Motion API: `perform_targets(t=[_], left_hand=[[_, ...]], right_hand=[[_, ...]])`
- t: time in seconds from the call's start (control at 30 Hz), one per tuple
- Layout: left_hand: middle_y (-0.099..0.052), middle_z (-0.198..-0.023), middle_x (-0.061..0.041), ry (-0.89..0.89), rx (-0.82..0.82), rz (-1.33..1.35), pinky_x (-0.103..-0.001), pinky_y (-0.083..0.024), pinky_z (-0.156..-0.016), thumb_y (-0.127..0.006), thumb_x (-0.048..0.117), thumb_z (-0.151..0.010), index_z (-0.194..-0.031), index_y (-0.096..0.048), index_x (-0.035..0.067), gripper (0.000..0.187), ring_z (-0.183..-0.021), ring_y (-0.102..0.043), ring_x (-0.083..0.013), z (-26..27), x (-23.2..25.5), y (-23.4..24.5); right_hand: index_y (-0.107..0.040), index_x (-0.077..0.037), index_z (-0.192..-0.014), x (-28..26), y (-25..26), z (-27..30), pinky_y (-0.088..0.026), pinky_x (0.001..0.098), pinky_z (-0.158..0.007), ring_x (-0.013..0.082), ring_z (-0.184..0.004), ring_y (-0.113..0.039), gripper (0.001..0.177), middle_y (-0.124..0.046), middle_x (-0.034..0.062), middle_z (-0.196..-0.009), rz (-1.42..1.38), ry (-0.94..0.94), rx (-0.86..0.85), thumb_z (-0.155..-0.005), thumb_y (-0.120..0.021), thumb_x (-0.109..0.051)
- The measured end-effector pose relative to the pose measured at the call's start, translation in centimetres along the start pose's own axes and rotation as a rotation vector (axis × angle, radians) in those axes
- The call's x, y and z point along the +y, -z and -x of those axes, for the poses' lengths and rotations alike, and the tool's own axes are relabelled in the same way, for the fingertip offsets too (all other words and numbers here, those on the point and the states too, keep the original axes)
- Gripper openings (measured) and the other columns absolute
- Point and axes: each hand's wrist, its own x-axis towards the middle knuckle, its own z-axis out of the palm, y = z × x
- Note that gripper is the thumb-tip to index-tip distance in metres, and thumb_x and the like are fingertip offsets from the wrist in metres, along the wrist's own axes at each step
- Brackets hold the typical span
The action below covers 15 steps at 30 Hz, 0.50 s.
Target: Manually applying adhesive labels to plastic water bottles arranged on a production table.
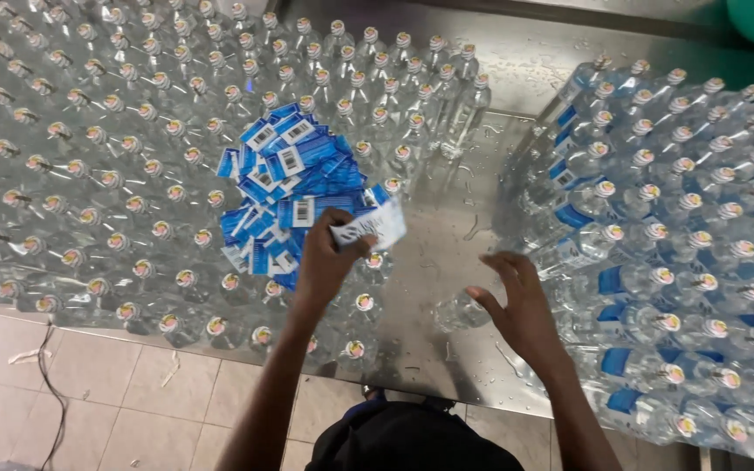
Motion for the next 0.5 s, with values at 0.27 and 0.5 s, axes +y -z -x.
perform_targets(t=[0.27, 0.5], left_hand=[[-0.074, -0.107, -0.022, 0.072, -0.157, 0.065, -0.041, -0.064, -0.077, -0.077, 0.02, -0.102, -0.13, -0.069, 0.001, 0.035, -0.076, -0.079, -0.0231, 6.0, -1.4, -14.0], [-0.071, -0.094, -0.012, -0.111, -0.124, 0.401, -0.033, -0.056, -0.066, -0.053, 0.051, -0.113, -0.118, -0.075, 0.002, 0.054, -0.079, -0.068, -0.0138, 6.5, -18.3, -21.5]], right_hand=[[-0.061, -0.006, -0.117, 1.0, -3.2, -1.1, -0.053, 0.0409, -0.089, 0.0185, -0.098, -0.059, 0.022, -0.054, 0.0043, -0.102, -0.845, -0.056, 0.291, -0.113, -0.06, -0.028], [-0.065, -0.022, -0.087, 7.5, -9.4, 3.3, -0.055, 0.035, -0.049, 0.0257, -0.053, -0.074, 0.029, -0.075, 0.0001, -0.069, -0.333, 0.302, 0.329, -0.093, -0.084, -0.043]])
